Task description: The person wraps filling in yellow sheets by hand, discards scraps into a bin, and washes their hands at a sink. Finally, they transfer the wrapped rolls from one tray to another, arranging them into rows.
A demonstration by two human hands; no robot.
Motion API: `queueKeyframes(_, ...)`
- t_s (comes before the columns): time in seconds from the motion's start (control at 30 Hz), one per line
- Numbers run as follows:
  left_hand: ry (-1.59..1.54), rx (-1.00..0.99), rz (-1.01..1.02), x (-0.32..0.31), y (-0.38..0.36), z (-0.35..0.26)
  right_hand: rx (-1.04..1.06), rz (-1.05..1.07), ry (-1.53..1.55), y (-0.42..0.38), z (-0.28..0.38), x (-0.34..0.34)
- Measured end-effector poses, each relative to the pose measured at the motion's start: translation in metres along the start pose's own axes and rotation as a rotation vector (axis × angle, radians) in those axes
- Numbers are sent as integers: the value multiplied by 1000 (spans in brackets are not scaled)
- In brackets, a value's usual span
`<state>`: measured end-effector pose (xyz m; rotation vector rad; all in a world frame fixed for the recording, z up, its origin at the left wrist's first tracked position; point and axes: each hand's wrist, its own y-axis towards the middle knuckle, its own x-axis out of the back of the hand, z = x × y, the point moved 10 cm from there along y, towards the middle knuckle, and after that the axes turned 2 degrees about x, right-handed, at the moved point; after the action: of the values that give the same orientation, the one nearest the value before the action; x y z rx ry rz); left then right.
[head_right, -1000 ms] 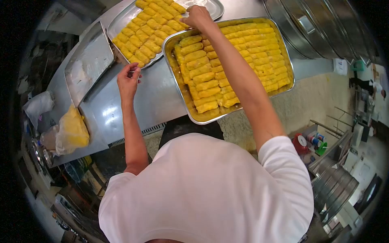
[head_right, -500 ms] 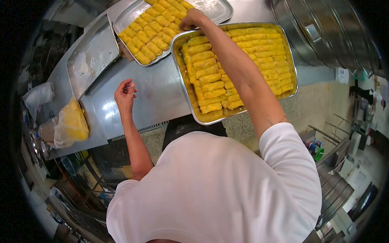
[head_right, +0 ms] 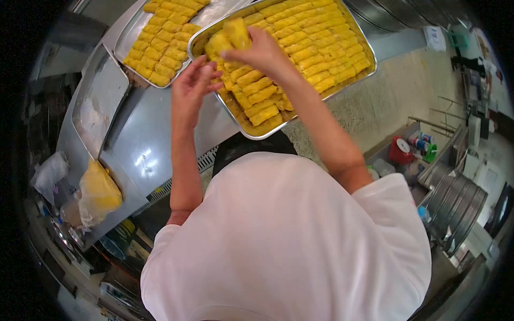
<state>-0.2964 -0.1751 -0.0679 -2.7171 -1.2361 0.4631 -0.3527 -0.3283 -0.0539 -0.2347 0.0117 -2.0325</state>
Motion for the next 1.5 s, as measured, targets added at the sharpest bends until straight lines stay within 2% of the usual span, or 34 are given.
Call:
queueKeyframes(0.03,4,-1,21,-10,2,5,-16,-74,-2,-22,-7,5)
queueKeyframes(0.1,-110,261,210,-44,-1,41,-32,-171,2,-62,-20,8)
queueKeyframes(0.17,-67,298,277,-60,-8,47,-193,-269,350,-100,-51,5)
queueKeyframes(0.2,19,315,346,-67,-12,58,-194,-293,360,-115,-52,3)
queueKeyframes(0.27,205,352,444,-79,-22,75,-301,-393,764,-145,-67,-7)
queueKeyframes(0.3,218,359,464,-80,-24,89,-298,-414,775,-156,-67,-8)
queueKeyframes(0.37,437,269,579,-85,-27,112,-384,-395,948,-174,-74,-21)
queueKeyframes(0.43,535,257,609,-95,-32,106,-424,-467,1019,-186,-83,-21)
queueKeyframes(0.5,888,58,607,-104,-30,93,-421,-420,1196,-187,-87,-26)
queueKeyframes(0.53,893,55,622,-109,-31,90,-413,-433,1202,-186,-89,-23)
queueKeyframes(0.6,1054,-134,590,-119,-30,68,-440,-435,1249,-183,-92,-26)
queueKeyframes(0.73,1108,-161,622,-122,-35,63,-505,-444,1259,-183,-108,-29)
queueKeyframes(0.8,1104,-305,535,-117,-42,48,-557,-383,1271,-184,-110,-33)
queueKeyframes(0.9,971,-211,456,-98,-40,52,-570,-388,1297,-185,-103,-29)
queueKeyframes(1.03,999,-101,517,-97,-41,63,-588,-475,1180,-185,-93,-25)
queueKeyframes(1.1,1178,-180,615,-108,-46,78,-506,-527,953,-182,-90,-7)
queueKeyframes(1.13,1175,-176,602,-109,-48,81,-510,-516,946,-180,-89,-6)
queueKeyframes(1.2,1075,-363,520,-118,-56,65,-573,-550,932,-181,-95,-3)
queueKeyframes(1.3,1124,-431,457,-120,-55,68,-660,-567,879,-181,-101,-4)
queueKeyframes(1.43,1138,-424,447,-113,-47,64,-627,-486,915,-178,-96,-4)
queueKeyframes(1.5,1104,-458,349,-104,-45,44,-630,-496,978,-181,-100,-7)
